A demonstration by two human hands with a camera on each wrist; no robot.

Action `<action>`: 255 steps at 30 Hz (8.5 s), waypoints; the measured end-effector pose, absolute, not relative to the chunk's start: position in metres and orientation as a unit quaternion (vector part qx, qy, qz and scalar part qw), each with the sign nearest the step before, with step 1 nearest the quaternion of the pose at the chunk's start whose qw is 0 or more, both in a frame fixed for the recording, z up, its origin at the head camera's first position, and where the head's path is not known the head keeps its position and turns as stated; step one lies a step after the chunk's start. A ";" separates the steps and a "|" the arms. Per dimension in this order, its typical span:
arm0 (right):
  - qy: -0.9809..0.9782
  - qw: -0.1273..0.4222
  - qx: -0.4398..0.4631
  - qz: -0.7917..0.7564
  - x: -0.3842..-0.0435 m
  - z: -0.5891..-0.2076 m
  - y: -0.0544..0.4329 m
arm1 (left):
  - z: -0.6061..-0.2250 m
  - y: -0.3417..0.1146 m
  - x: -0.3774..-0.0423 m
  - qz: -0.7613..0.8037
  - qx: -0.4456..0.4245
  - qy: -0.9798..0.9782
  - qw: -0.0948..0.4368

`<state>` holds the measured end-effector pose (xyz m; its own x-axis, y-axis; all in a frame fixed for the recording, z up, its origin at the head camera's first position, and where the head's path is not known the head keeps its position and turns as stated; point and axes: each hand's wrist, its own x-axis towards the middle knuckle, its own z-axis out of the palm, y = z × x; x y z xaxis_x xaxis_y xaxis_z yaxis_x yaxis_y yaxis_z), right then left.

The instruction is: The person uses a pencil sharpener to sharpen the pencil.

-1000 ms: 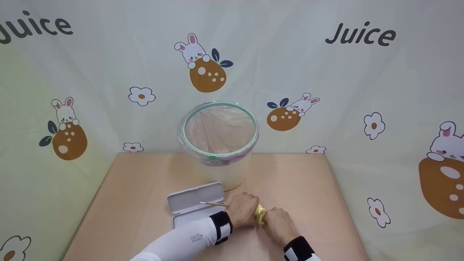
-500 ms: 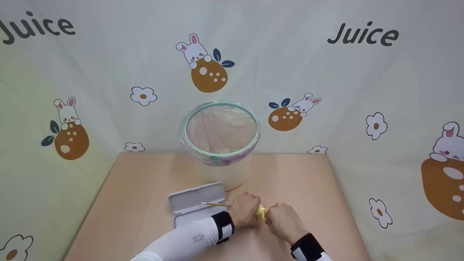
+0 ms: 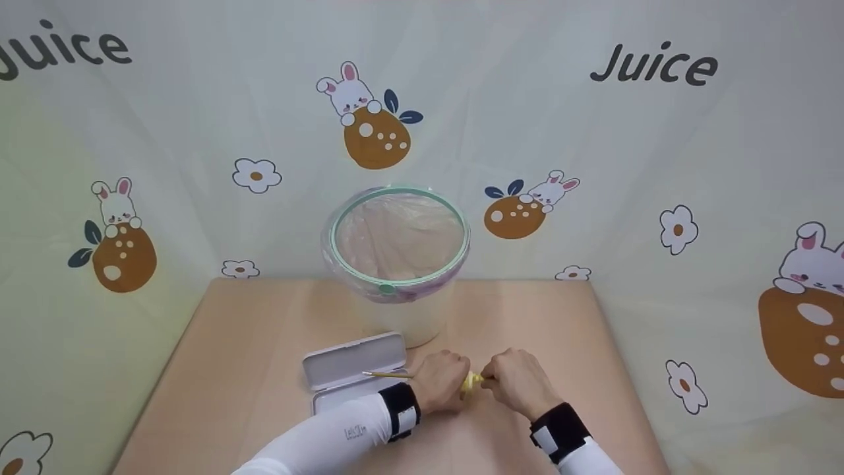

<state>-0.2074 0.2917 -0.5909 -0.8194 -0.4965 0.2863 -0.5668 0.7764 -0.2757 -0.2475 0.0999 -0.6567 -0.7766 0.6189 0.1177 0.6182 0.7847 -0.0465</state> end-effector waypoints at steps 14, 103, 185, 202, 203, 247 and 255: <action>-0.953 0.123 0.209 0.182 -0.227 -0.600 0.288 | -0.661 0.098 -0.251 0.015 -0.348 -0.934 0.073; -0.914 0.026 0.282 0.290 -0.206 -0.603 0.298 | -0.661 0.097 -0.249 -0.022 -0.318 -0.947 0.049; -0.931 0.034 0.260 0.255 -0.211 -0.594 0.293 | -0.659 0.099 -0.246 -0.014 -0.314 -0.944 0.097; -0.926 0.097 0.217 0.293 -0.231 -0.604 0.299 | -0.657 0.098 -0.248 0.008 -0.336 -0.940 0.060; -0.928 0.103 0.210 0.289 -0.233 -0.607 0.298 | -0.658 0.098 -0.248 0.012 -0.338 -0.939 0.063; -0.905 -0.052 0.289 0.308 -0.205 -0.622 0.295 | -0.660 0.100 -0.244 -0.038 -0.287 -0.951 0.113; -0.907 -0.052 0.294 0.297 -0.208 -0.607 0.299 | -0.658 0.101 -0.243 -0.030 -0.305 -0.946 0.104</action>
<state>-0.2077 0.2992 -0.6066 -0.8222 -0.5635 0.0804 -0.5020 0.6513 -0.5690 -0.2434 0.1010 -0.6577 -0.7928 0.5704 0.2147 0.5828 0.8126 -0.0068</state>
